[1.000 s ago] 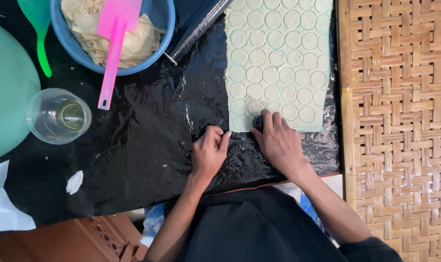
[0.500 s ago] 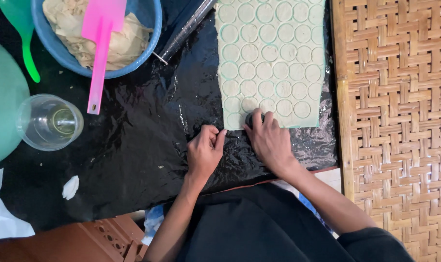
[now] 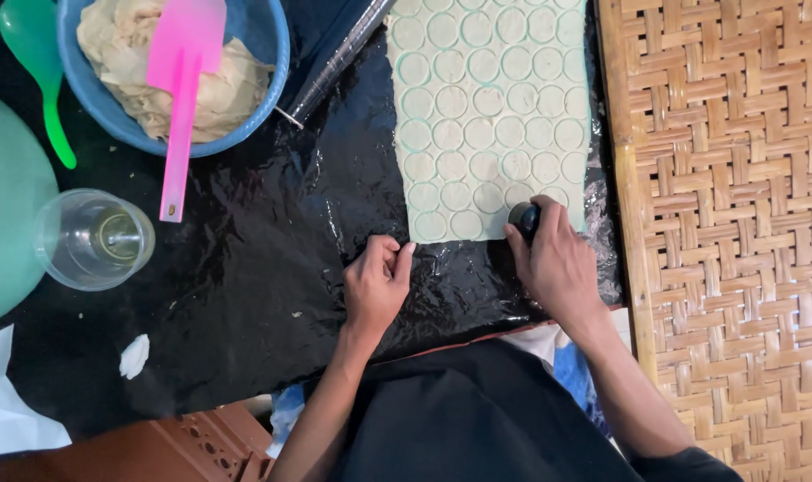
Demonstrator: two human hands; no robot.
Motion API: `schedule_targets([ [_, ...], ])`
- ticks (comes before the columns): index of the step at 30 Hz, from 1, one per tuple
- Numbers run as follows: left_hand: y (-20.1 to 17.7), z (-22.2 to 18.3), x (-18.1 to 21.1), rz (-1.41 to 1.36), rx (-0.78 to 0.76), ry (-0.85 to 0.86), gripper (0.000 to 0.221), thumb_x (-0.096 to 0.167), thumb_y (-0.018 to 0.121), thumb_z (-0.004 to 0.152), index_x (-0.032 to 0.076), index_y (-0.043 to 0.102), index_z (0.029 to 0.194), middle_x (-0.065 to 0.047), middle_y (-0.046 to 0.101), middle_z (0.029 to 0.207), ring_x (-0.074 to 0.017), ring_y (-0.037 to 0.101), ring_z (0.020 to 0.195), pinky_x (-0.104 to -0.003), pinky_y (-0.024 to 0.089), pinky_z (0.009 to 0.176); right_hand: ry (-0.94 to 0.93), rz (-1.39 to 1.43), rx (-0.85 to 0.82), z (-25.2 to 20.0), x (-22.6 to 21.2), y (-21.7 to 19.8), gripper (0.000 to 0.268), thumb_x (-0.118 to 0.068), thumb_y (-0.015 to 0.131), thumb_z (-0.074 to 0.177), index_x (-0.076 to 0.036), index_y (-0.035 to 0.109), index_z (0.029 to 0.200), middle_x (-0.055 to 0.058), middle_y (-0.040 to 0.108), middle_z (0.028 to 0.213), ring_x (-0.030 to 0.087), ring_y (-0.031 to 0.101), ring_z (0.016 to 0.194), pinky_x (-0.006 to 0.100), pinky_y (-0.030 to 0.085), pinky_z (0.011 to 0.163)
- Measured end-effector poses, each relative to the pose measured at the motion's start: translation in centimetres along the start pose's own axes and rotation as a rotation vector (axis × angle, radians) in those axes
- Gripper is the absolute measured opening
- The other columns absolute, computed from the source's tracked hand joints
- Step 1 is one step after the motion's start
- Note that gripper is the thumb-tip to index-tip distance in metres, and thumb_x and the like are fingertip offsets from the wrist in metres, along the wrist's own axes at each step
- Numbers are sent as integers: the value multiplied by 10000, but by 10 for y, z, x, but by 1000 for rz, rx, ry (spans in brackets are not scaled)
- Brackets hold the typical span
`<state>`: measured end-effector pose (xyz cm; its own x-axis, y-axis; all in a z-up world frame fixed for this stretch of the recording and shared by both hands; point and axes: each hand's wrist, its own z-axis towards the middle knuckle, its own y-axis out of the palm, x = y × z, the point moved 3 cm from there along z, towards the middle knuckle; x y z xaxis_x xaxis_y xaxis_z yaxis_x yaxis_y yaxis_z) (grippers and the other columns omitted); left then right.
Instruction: Punching out small circles from a flat sheet of dough using a small round cutter and arranging them on a tray.
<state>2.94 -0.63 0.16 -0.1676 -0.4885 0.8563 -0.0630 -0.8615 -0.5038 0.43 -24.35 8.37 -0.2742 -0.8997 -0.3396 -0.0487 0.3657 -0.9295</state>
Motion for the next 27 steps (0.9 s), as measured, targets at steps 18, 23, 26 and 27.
schedule_targets([
  [18, 6, 41, 5, -102, -144, -457, 542, 374, 721, 946, -61, 606, 1248, -114, 772, 1002, -133, 690, 646, -282, 535, 640, 213, 201, 76, -34, 38, 3, 445, -315, 547, 1069, 40, 454, 1320, 348, 676, 918, 519, 668, 821, 557, 514, 672],
  [23, 23, 45, -10, -548, -221, -751, 509, 394, 673, 936, -34, 666, 1210, -7, 701, 886, -73, 541, 598, -262, 432, 495, 278, 221, 80, -42, 47, 12, 462, -339, 528, 1066, 40, 452, 1319, 366, 673, 933, 548, 657, 847, 588, 505, 696],
  [26, 33, 38, -15, -683, -295, -811, 480, 404, 643, 986, -50, 691, 1136, 36, 572, 722, -73, 433, 540, -260, 333, 458, 275, 224, 71, -43, 47, 15, 473, -348, 530, 1059, 36, 450, 1323, 369, 673, 933, 553, 654, 849, 593, 502, 700],
  [27, 39, 33, -17, -706, -321, -815, 482, 404, 647, 1028, -73, 695, 1076, 31, 478, 636, -77, 399, 529, -264, 304, 460, 271, 219, 65, -44, 48, 15, 480, -351, 532, 1055, 33, 449, 1330, 368, 673, 923, 550, 657, 847, 590, 504, 703],
])
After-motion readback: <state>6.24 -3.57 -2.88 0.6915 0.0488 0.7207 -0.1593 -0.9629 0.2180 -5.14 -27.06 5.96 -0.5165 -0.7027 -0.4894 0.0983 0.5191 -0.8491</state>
